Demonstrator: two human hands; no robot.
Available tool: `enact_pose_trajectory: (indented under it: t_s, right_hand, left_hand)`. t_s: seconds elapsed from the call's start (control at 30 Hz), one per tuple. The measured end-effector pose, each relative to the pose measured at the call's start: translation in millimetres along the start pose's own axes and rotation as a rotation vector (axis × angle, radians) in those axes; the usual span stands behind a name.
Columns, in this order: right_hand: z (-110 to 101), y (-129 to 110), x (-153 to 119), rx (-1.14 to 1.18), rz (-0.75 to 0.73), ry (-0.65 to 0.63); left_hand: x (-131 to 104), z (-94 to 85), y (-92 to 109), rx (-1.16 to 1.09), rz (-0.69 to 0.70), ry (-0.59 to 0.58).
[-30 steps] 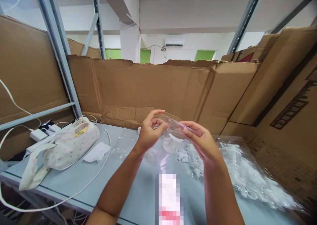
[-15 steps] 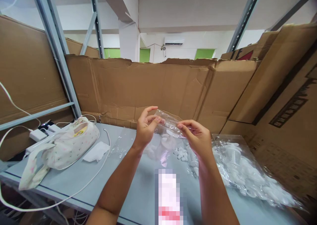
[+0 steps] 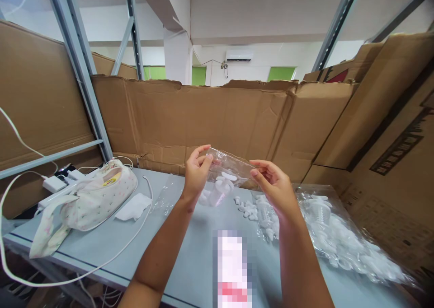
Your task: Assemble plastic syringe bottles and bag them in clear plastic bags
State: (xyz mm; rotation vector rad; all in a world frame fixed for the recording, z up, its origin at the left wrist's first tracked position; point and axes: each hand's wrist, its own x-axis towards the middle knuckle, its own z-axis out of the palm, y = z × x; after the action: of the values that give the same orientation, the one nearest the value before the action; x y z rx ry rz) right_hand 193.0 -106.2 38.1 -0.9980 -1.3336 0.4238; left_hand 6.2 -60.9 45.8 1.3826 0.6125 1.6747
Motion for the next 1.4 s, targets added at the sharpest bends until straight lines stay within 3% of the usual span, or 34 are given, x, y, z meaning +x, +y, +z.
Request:
enact_pose_trajectory:
  t_s: [0.1, 0.37, 0.57, 0.77, 0.97, 1.1, 1.3, 1.4]
  right_hand:
    - [0.8, 2.6, 0.6, -0.038, 0.030, -0.028]
    - [3.2, 1.6, 0.5, 0.108, 0.003, 0.061]
    - [2.9, -3.9, -1.0, 0.066, -0.071, 0.099]
    - [2.3, -17.0, -8.1, 0.062, -0.092, 0.135]
    - [3.1, -18.3, -7.2, 0.076, -0.088, 0.143]
    - [-4.6, -12.3, -6.0, 0.084, -0.018, -0.067]
    - [-13.6, 0.5, -8.6, -0.164, 0.095, -0.665]
    - [-0.6, 14.1, -8.4, -0.177, 0.136, -0.780]
  left_hand:
    - [-1.0, 1.4, 1.4, -0.009, -0.014, -0.031]
    - [1.3, 2.6, -3.6, -0.019, -0.067, -0.204]
    - [-3.4, 4.7, 0.4, 0.028, 0.047, -0.134]
    - [-11.4, 5.0, 8.3, 0.182, 0.246, -0.090]
    - [-15.9, 7.4, 6.1, 0.329, 0.329, -0.027]
    - [-12.3, 4.3, 5.0, 0.233, 0.351, 0.058]
    - [-5.7, 1.4, 5.6, 0.035, 0.398, 0.179]
    - [-6.5, 4.7, 5.1, -0.031, 0.436, 0.204]
